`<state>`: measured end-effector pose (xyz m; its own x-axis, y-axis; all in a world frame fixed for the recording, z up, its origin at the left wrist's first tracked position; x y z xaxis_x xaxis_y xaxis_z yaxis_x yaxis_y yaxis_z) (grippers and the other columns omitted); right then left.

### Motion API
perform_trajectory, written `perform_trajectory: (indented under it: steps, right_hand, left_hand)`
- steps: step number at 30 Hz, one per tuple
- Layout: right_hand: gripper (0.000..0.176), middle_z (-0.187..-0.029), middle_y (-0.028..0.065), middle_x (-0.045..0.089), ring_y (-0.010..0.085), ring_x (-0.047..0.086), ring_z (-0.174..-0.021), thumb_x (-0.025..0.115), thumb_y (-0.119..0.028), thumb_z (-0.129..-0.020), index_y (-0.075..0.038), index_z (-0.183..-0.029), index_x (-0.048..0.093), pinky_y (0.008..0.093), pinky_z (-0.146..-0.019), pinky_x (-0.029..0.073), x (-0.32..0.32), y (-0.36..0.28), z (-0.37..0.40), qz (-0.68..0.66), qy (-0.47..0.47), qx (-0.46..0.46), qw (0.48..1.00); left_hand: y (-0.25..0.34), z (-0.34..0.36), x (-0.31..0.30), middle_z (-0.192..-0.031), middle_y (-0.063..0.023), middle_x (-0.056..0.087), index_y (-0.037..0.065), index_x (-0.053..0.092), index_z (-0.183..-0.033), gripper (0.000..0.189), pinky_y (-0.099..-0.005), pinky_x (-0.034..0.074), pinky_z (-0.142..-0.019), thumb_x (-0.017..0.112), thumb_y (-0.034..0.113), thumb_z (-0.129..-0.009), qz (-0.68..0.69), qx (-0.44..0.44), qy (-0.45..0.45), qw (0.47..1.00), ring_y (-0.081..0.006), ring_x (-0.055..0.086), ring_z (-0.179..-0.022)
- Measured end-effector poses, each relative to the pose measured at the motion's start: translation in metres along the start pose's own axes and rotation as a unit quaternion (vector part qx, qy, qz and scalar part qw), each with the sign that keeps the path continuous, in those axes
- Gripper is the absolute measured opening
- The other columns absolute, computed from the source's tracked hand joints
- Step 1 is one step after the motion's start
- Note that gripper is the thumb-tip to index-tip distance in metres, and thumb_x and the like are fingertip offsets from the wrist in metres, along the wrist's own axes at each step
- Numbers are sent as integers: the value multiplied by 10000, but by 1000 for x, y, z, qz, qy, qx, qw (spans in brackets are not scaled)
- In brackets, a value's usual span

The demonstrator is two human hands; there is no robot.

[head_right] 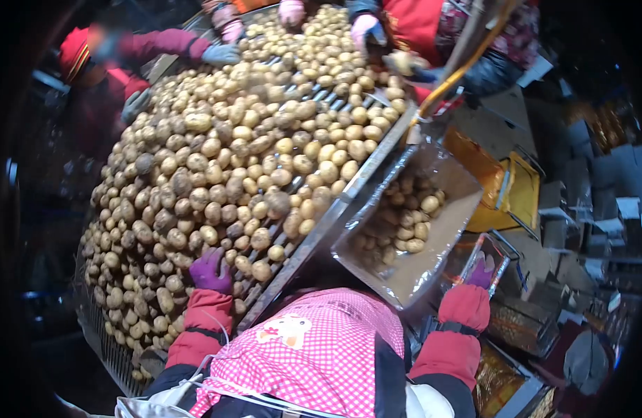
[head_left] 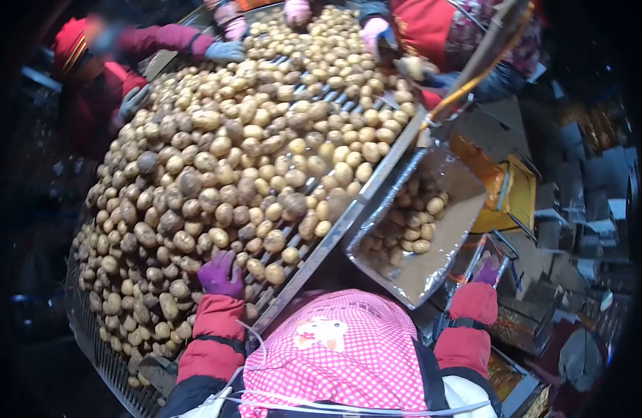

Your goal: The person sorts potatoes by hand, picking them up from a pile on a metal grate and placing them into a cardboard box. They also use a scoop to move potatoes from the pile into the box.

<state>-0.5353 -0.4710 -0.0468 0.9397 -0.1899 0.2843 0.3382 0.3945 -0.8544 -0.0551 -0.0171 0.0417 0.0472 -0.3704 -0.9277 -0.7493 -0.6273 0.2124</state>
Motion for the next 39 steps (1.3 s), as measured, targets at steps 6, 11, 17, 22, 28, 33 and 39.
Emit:
perform_trajectory:
  steps: [6, 11, 17, 22, 28, 33, 39]
  right_hand:
    - [413, -1119, 192, 584, 365, 575, -1057, 686, -168, -759, -37, -1146, 634, 427, -914, 474, 293, 48, 124, 408, -378, -397, 730]
    - [458, -1446, 119, 445, 427, 399, -1338, 674, -311, -787, -209, -1230, 622, 547, -1057, 375, 405, 99, 228, 635, -544, -404, 371]
    - [461, -1596, 29, 289, 490, 167, -1449, 621, -534, -818, -413, -1261, 575, 649, -1148, 137, 446, 158, 146, 668, -508, -448, 310]
    - [389, -1522, 54, 398, 396, 342, -1394, 705, -276, -795, -377, -1166, 648, 548, -1139, 267, 510, 136, 75, 690, -413, -446, 393]
    - [428, -1343, 170, 561, 368, 542, -1227, 702, -225, -804, -135, -1220, 652, 446, -1065, 417, 525, 125, -7, 535, -317, -484, 615]
    - [307, -1091, 158, 688, 328, 651, -1052, 653, -140, -831, -64, -1127, 679, 387, -954, 492, 568, 123, 20, 451, -388, -485, 641]
    - [338, -1141, 133, 651, 327, 640, -1038, 669, -143, -802, -98, -1137, 651, 413, -906, 512, 587, 163, 120, 508, -579, -433, 467]
  left_hand:
    - [-5, 2, -2, -1082, -125, 688, 86, 699, -1094, 347, -451, 485, -774, 710, 166, -756, 7, -12, -11, 1000, -327, 652, -890]
    - [-11, -1, -6, -1033, -124, 687, 87, 694, -1091, 351, -453, 499, -750, 713, 166, -749, 35, -24, -42, 998, -331, 651, -862]
    - [-15, -8, -10, -986, -102, 690, 79, 718, -1025, 300, -425, 491, -647, 719, 140, -732, 54, -25, -46, 997, -299, 647, -728]
    - [-21, -13, -9, -948, -83, 688, 62, 712, -1003, 288, -413, 447, -579, 705, 141, -726, 57, -12, -52, 997, -269, 626, -668]
    - [-23, -12, -8, -928, -78, 689, 71, 717, -1005, 303, -404, 428, -567, 698, 154, -714, 55, -34, -87, 994, -256, 620, -664]
    - [-22, -17, -8, -900, -71, 685, 74, 728, -977, 302, -398, 416, -544, 704, 157, -687, 43, -21, -55, 997, -251, 572, -597]
    - [-26, -14, -3, -890, -67, 683, 76, 727, -965, 291, -381, 406, -507, 712, 157, -686, 36, -9, -48, 998, -245, 555, -550]
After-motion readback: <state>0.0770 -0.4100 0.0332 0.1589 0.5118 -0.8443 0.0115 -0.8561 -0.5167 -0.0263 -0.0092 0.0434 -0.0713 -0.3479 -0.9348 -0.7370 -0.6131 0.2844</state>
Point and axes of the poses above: each hand's wrist, its own z-axis away from the middle knuckle, its own x-axis out of the palm, y = z × x, the point moved 1 cm from there along -z, towards the middle knuckle
